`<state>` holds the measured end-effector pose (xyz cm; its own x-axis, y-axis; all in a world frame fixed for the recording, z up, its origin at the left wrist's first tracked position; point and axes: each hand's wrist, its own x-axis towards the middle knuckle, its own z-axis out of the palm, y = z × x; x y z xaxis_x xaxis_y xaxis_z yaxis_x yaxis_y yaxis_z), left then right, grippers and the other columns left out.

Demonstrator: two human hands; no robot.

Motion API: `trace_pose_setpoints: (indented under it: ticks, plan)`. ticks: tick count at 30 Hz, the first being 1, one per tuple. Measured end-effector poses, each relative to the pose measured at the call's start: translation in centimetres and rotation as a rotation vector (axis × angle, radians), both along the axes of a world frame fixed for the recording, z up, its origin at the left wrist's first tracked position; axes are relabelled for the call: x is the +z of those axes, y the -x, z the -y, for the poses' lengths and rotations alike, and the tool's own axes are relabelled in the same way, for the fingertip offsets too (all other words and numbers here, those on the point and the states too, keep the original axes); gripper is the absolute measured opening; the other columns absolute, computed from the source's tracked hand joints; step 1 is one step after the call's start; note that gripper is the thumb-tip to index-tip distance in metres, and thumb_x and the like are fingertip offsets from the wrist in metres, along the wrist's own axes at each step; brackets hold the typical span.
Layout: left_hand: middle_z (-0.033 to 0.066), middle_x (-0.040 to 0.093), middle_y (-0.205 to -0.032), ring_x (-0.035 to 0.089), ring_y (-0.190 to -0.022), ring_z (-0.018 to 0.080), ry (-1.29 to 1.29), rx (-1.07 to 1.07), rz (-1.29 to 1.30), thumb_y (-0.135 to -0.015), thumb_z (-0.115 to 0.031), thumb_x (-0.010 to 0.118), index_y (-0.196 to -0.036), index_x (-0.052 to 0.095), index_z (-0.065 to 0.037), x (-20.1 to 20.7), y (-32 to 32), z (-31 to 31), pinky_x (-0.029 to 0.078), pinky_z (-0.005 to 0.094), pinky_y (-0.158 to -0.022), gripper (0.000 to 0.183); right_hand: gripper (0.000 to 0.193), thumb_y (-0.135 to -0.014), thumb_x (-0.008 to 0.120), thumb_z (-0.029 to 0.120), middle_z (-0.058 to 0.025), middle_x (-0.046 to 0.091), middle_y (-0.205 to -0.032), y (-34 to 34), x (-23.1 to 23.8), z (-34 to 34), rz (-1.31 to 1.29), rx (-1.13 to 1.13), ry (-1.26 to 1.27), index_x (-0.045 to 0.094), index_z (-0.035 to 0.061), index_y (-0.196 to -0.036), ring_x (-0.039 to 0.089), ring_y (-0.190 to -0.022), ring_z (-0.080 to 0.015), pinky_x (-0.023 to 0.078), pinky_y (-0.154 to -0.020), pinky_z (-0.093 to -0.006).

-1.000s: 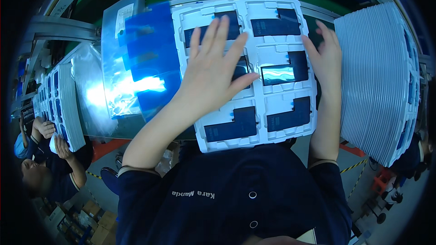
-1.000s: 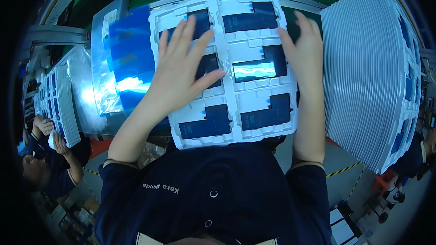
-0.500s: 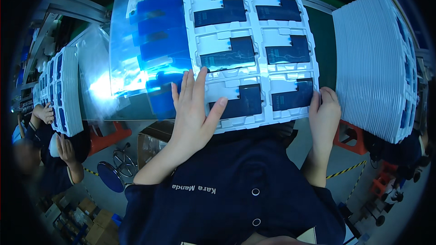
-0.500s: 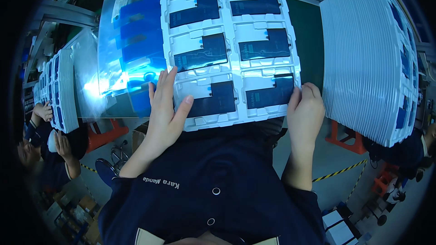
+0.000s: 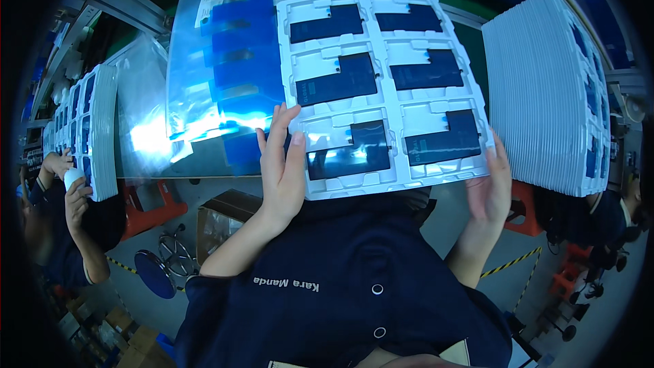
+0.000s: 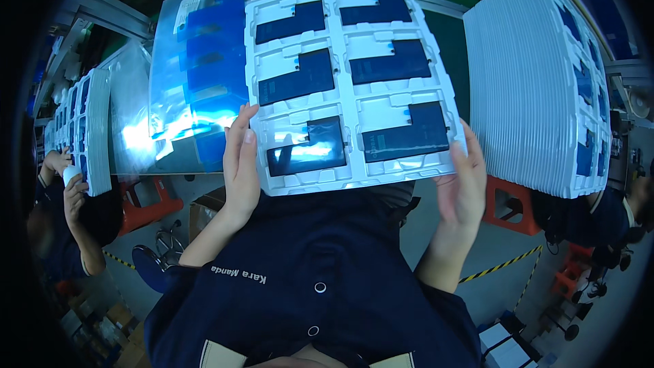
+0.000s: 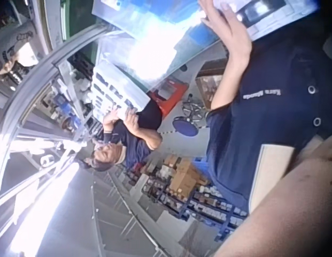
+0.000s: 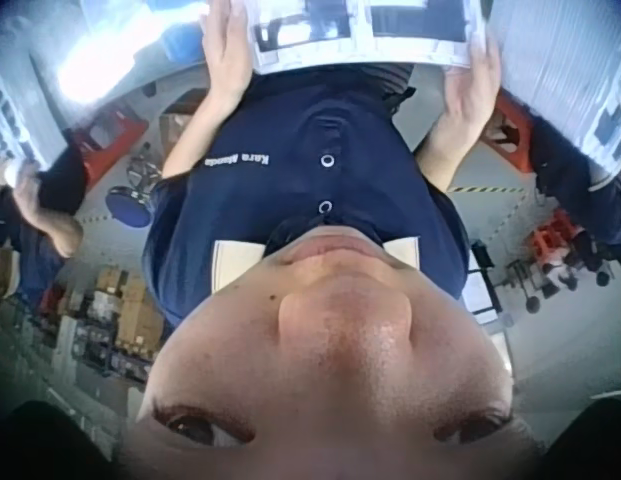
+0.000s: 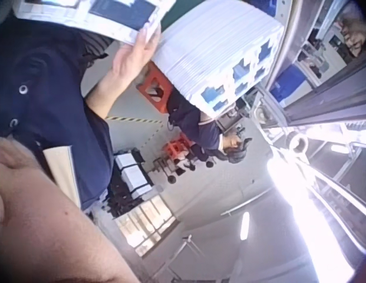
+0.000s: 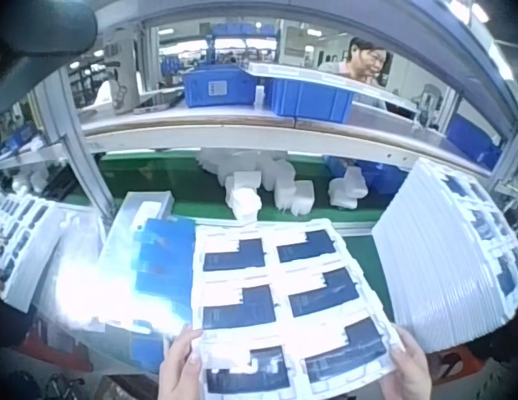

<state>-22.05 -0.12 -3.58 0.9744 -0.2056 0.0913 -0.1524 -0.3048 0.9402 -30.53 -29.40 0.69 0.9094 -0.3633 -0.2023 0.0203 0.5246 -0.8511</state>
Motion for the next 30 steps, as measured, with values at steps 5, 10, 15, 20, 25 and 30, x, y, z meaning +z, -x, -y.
trace_pose_setpoints:
  ticks: [5, 10, 15, 20, 25, 30]
  plan:
    - [0.0245, 0.037, -0.14, 0.03, -0.134, 0.0296, 0.214, 0.04, 0.007, -0.092, -0.008, 0.051, -0.117, 0.056, -0.002, 0.7, 0.0, 0.2, 0.018, 0.0389, -0.109, 0.026, 0.052, -0.084, 0.049, -0.006, -0.0199, 0.052, -0.122, 0.4, 0.9, -2.3, 0.044, -0.193, 0.143, 0.033, -0.01, -0.133, 0.055, -0.112, -0.022, 0.046, -0.095, -0.0358]
    - [0.0209, 0.035, -0.143, 0.035, -0.13, 0.0229, 0.236, 0.017, 0.101, -0.094, -0.005, 0.044, -0.115, 0.054, 0.003, 5.5, 2.1, -0.7, 0.023, 0.0334, -0.107, 0.025, 0.055, -0.082, 0.053, 0.003, -0.0219, 0.051, -0.124, 2.3, 4.8, -2.3, 0.2, -0.274, 0.438, 0.034, -0.0137, -0.13, 0.052, -0.116, -0.0239, 0.036, -0.102, -0.0356]
    - [0.0284, 0.023, -0.145, 0.03, -0.133, 0.0339, 0.324, -0.353, 0.266, -0.089, -0.006, 0.046, -0.112, 0.054, 0.003, 11.2, -0.2, 1.6, 0.022, 0.0403, -0.107, 0.027, 0.063, -0.075, 0.058, 0.017, -0.0251, 0.054, -0.116, 4.5, 9.1, -0.5, 0.301, -0.462, 0.593, 0.039, -0.015, -0.127, 0.058, -0.105, -0.0268, 0.044, -0.094, -0.0364]
    - [0.03, 0.025, -0.141, 0.031, -0.131, 0.0387, 0.329, -0.551, 0.3, -0.084, -0.002, 0.052, -0.112, 0.058, -0.002, 13.2, -0.5, 8.5, 0.023, 0.0393, -0.107, 0.028, 0.048, -0.086, 0.044, 0.021, -0.0216, 0.057, -0.113, 10.3, 8.4, 3.2, 0.399, -0.567, 0.434, 0.044, -0.0097, -0.122, 0.06, -0.101, -0.0274, 0.05, -0.088, -0.0379]
    - [0.0315, 0.014, -0.145, 0.022, -0.135, 0.0441, 0.455, -0.695, 0.283, -0.084, 0.002, 0.05, -0.111, 0.059, -0.007, 11.9, 0.7, 16.0, 0.024, 0.0401, -0.106, 0.03, 0.044, -0.086, 0.045, 0.02, -0.0198, 0.059, -0.115, 15.0, 6.3, 7.2, 0.415, -0.862, 0.256, 0.049, -0.0076, -0.119, 0.06, -0.104, -0.0276, 0.048, -0.092, -0.0398]
    - [0.04, 0.002, -0.143, 0.012, -0.136, 0.0507, 0.497, -0.871, 0.339, -0.085, -0.019, 0.062, -0.125, 0.048, -0.003, 12.6, 1.3, 20.3, 0.021, 0.0453, -0.108, 0.046, 0.048, -0.084, 0.041, 0.026, -0.0188, 0.057, -0.116, 12.7, 7.0, 9.6, 0.278, -1.227, 0.222, 0.052, -0.0068, -0.118, 0.057, -0.106, -0.0295, 0.045, -0.093, -0.0419]
